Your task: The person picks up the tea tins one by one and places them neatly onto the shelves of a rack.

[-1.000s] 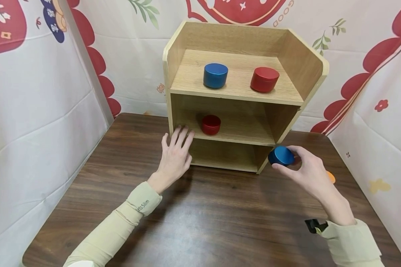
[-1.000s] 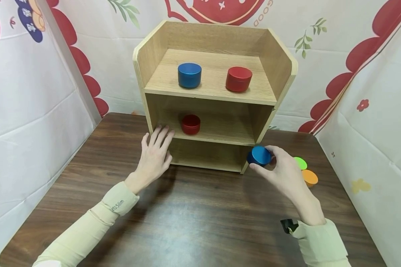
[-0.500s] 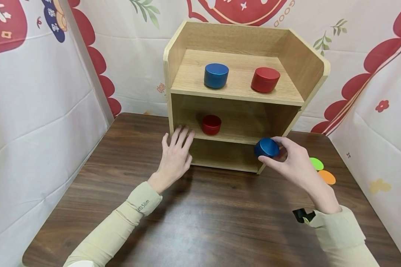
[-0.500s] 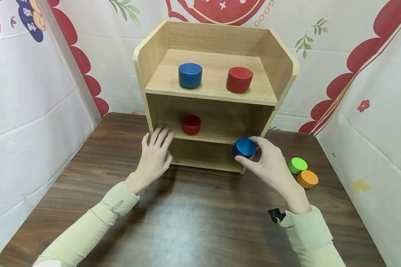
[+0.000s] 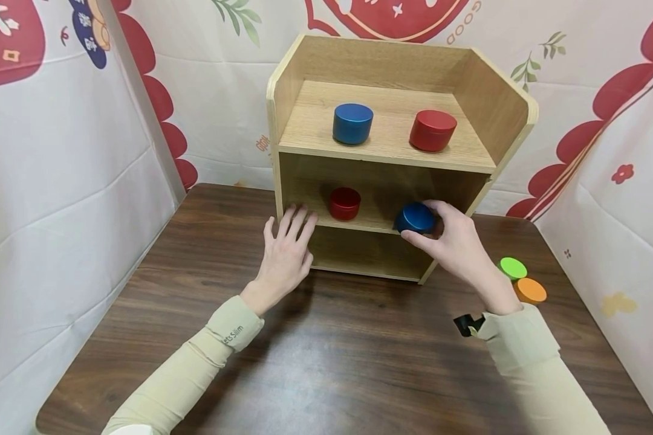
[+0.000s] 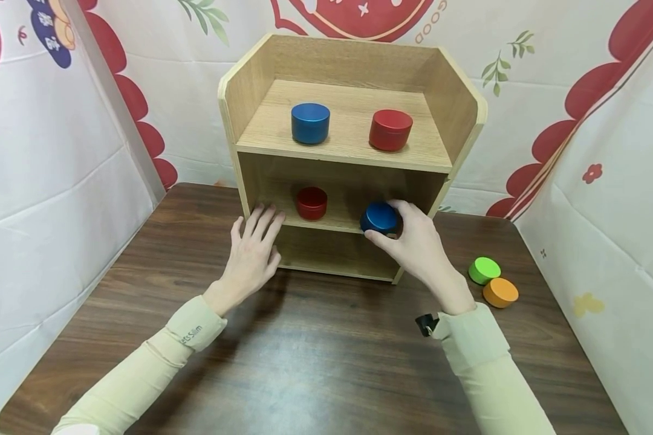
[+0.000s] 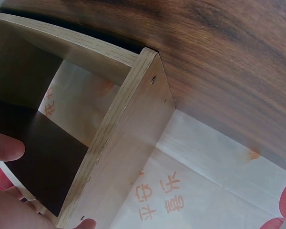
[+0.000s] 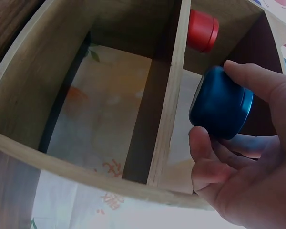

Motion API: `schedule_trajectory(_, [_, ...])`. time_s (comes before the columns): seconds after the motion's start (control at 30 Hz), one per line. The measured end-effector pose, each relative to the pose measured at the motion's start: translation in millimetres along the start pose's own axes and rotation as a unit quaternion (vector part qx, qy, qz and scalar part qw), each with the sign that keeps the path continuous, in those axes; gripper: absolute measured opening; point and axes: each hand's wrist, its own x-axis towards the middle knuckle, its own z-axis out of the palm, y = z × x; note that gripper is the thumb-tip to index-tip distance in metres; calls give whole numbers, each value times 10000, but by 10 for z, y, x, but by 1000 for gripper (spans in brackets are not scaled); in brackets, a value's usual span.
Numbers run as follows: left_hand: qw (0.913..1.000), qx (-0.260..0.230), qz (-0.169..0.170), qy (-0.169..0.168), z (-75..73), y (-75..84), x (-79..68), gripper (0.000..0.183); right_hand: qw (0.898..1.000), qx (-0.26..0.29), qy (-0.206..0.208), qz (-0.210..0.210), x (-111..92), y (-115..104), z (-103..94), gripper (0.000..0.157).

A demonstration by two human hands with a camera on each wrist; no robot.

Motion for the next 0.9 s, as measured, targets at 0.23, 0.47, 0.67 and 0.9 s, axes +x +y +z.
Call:
schedule_trajectory(0.23, [10000,-23,12,46,-3,1,-2,70,9996,-134,22,236,185,-8,75,63])
schedule_trajectory(0.47, [9999,-35,31,95,15,1,5,70,9989,-274,-101,368,307,-4,79,65])
schedule_trajectory(0.67, [9999,-47,36,145,23,-7,1,70,9963,-412,-400,637,378,-31,95,69])
schedule_trajectory(0.9, [10000,-42,12,65,22,-13,-10,71,9941,-520,-579,752,413,-22,120,72])
